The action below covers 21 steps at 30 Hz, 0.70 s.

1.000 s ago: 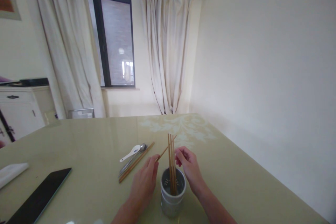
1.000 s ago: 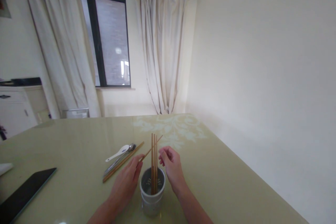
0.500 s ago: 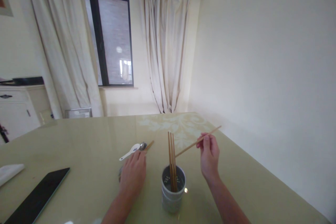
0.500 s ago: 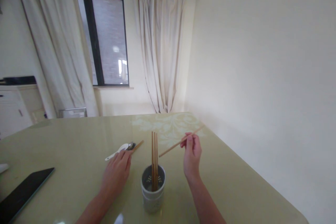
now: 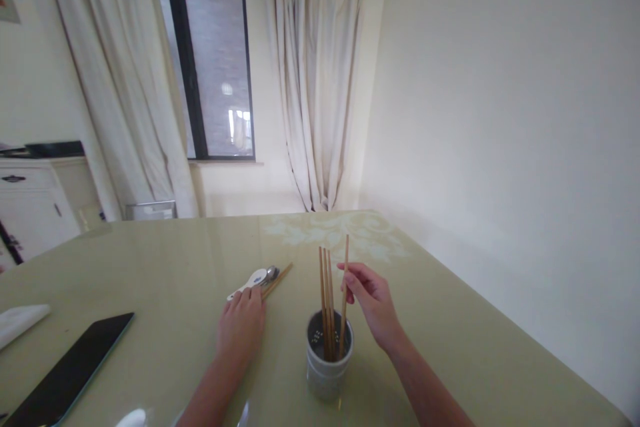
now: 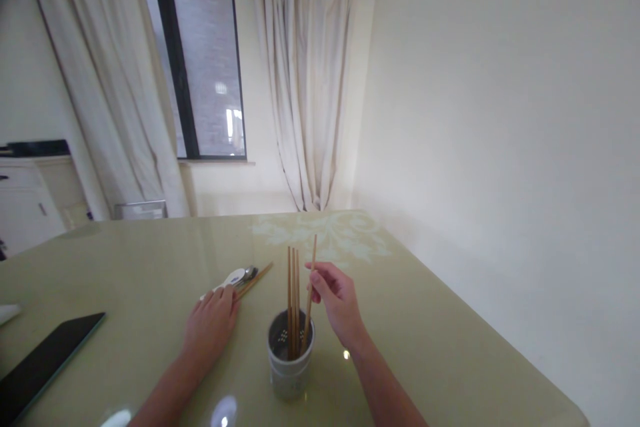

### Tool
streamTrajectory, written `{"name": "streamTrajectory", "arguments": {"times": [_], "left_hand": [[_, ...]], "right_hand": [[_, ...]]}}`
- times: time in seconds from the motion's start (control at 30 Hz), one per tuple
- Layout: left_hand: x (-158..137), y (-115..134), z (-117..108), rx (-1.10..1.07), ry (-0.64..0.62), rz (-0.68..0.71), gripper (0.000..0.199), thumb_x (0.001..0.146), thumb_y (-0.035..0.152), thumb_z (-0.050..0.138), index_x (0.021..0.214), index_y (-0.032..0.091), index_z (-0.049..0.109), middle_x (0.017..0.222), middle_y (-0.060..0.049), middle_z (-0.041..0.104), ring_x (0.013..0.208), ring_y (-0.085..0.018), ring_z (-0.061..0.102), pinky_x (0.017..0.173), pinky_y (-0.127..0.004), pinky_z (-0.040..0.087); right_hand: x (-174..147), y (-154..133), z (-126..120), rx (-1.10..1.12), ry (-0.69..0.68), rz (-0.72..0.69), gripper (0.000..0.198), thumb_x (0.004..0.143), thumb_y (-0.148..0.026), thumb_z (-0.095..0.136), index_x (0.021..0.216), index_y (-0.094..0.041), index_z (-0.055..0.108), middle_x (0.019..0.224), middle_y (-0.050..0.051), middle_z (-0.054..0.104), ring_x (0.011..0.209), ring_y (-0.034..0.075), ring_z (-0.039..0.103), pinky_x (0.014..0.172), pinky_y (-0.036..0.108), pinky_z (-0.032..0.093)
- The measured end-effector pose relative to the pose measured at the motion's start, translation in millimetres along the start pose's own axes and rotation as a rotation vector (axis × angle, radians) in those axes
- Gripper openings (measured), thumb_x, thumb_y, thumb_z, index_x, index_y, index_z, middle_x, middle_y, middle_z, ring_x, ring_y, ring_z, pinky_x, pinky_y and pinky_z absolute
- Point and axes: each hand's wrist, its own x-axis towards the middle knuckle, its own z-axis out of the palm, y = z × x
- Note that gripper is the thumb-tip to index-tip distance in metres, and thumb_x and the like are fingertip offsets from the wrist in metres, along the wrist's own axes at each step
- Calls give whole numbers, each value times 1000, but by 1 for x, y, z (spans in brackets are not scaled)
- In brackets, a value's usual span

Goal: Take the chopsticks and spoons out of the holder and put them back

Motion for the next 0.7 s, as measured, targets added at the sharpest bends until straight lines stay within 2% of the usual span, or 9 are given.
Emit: {"name": "streamTrajectory", "arguments": {"times": [0.17, 0.37, 0.5, 0.6, 0.7], "left_hand": [[-1, 2, -7, -20, -64, -38, 30, 106, 18, 43, 116, 13, 71, 118, -14, 76, 117, -30, 69, 101, -42, 50], [1, 2, -4, -59, -59, -23, 28, 106, 20, 44, 109, 16, 71, 118, -14, 75, 116, -29, 69, 100, -40, 50], [1, 2, 1, -114, -98, 8, 28, 105, 20, 44, 107, 18, 72, 119, -12, 76, 117, -28, 69, 100, -38, 50], [0, 6, 1, -124, -80, 28, 29, 105, 19, 43, 105, 18, 71, 119, -13, 76, 118, -30, 69, 101, -40, 50], [-1, 13, -4, -167, -47, 20, 33, 106, 18, 37, 104, 17, 69, 116, -14, 76, 117, -30, 70, 100, -41, 50]], "right_hand": [[2, 8, 0, -24, -46, 28, 42, 87, -58, 81, 102, -19, 80, 64, -2, 60, 56, 13, 52, 54, 27, 42], [1, 17, 3, -44, -74, 44, 44, 89, -61, 78, 95, -18, 82, 63, -2, 57, 55, 12, 50, 53, 26, 39], [-2, 17, 5, -89, -81, 23, 48, 93, -63, 72, 101, -17, 83, 65, -1, 58, 56, 13, 49, 55, 27, 38], [-3, 16, 6, -102, -85, 20, 51, 96, -64, 68, 107, -17, 83, 71, 2, 62, 59, 13, 50, 57, 28, 39], [-4, 17, 8, -95, -124, 25, 49, 96, -64, 68, 99, -17, 83, 70, 0, 57, 59, 13, 47, 57, 27, 38]]}}
